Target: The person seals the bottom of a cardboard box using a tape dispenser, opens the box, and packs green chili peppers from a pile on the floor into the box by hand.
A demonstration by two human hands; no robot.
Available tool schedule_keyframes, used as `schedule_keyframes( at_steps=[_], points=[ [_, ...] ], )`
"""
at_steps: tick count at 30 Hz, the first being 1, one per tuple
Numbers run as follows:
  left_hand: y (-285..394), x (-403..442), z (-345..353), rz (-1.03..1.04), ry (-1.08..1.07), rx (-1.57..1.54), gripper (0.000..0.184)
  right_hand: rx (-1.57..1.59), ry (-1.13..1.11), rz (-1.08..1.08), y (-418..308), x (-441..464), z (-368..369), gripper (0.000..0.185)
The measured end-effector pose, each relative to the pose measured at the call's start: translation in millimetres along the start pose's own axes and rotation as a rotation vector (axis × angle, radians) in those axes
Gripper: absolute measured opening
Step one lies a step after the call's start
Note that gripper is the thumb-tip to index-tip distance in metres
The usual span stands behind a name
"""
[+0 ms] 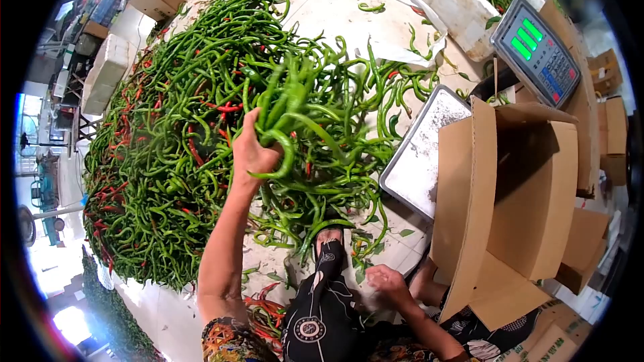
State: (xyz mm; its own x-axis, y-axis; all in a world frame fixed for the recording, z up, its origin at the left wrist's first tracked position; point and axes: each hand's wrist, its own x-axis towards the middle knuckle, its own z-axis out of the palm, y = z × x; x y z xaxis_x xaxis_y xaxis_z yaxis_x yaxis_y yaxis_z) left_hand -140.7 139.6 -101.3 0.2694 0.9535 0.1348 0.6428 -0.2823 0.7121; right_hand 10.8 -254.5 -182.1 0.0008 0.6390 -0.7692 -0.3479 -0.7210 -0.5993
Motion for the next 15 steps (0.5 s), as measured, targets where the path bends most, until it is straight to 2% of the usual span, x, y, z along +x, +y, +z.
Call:
schedule_keyframes(
  at_steps=[1, 2, 3, 4, 5, 7, 8, 11, 15],
  points=[
    [-15.7, 2.8, -10.4, -0.132, -0.060, -0.092, 0.064, 0.027, -0.024, -0.026, -3.2, -2.3, 2.4, 0.025],
    [-29.7, 4.5, -20.1, -0.179, -0.101, -0.170, 0.064, 0.039, -0.024, 0.003, 2.3, 1.1, 3.6, 0.025],
    [-35.0, 6.2, -28.5, -0.221, -0.138, -0.252, 0.063, 0.038, -0.054, -0.060, -0.7, 0.6, 2.8, 0.025],
    [-11.3, 2.5, -42.9, -0.192, -0.109, -0.284, 0.060, 0.043, -0.074, -0.126, -5.4, -0.3, 2.2, 0.026],
    [13.9, -5.1, -57.5, -0.225, -0.159, -0.569, 0.055, 0.055, -0.092, -0.182, -6.0, -6.4, 4.3, 0.026],
    [22.0, -6.3, -84.0, -0.365, -0.260, -0.685, 0.051, -0.030, -0.008, -0.093, -20.5, -12.4, 13.0, 0.030],
    [20.5, -7.1, -82.4, -0.358, -0.146, -0.703, 0.049, -0.019, -0.019, -0.115, -16.4, -12.8, 14.3, 0.029],
    [49.2, -18.9, -104.4, -0.427, -0.247, -0.944, 0.042, -0.077, 0.001, -0.125, -13.3, -7.6, 15.7, 0.027],
    [71.1, -41.7, -122.8, -0.513, -0.217, -1.137, 0.036, -0.164, -0.001, -0.119, -38.1, -16.0, 24.2, 0.025]
  ],
)
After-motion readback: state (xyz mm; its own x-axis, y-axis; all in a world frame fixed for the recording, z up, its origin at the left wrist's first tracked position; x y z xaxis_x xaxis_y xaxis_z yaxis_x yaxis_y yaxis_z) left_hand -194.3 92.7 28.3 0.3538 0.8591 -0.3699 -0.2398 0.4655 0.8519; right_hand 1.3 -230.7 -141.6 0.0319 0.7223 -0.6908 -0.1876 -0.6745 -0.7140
